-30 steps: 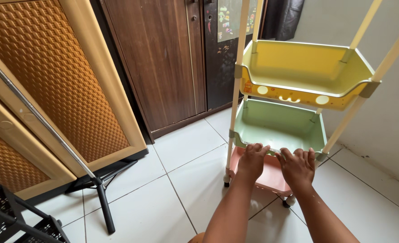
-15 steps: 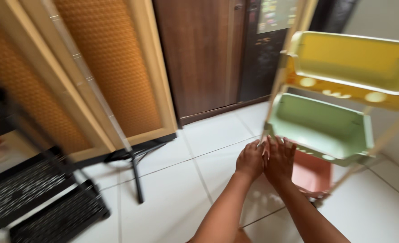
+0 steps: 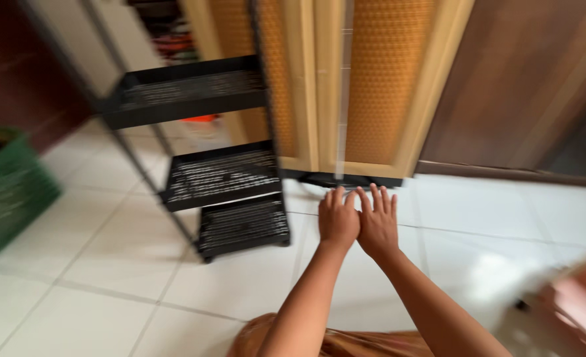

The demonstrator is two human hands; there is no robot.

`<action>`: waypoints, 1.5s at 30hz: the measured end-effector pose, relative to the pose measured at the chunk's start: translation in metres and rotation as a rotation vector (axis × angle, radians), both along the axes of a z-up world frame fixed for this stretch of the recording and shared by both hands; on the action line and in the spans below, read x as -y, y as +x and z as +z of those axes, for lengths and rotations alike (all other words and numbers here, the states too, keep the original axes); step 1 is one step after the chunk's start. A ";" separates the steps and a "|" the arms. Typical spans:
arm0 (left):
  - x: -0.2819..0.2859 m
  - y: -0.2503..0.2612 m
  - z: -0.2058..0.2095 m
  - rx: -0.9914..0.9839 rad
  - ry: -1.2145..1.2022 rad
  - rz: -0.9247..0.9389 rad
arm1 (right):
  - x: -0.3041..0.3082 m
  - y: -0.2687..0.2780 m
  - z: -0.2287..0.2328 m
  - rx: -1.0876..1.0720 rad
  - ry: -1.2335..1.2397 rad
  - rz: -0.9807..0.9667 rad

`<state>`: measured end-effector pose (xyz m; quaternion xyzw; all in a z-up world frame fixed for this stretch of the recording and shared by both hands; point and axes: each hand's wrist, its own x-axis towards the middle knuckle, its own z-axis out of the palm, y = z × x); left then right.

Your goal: The person assembles a black metal storage rack by inserting vertical and horizontal bars into the frame. They repeatedly adjust and reposition the bars to fit them into the designated slots, working on the floor in a tiled room.

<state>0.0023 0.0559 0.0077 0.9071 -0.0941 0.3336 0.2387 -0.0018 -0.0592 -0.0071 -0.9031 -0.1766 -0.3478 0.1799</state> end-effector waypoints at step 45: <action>-0.201 -0.077 0.019 -0.013 -0.014 0.280 | -0.165 -0.046 0.021 -0.234 0.330 0.381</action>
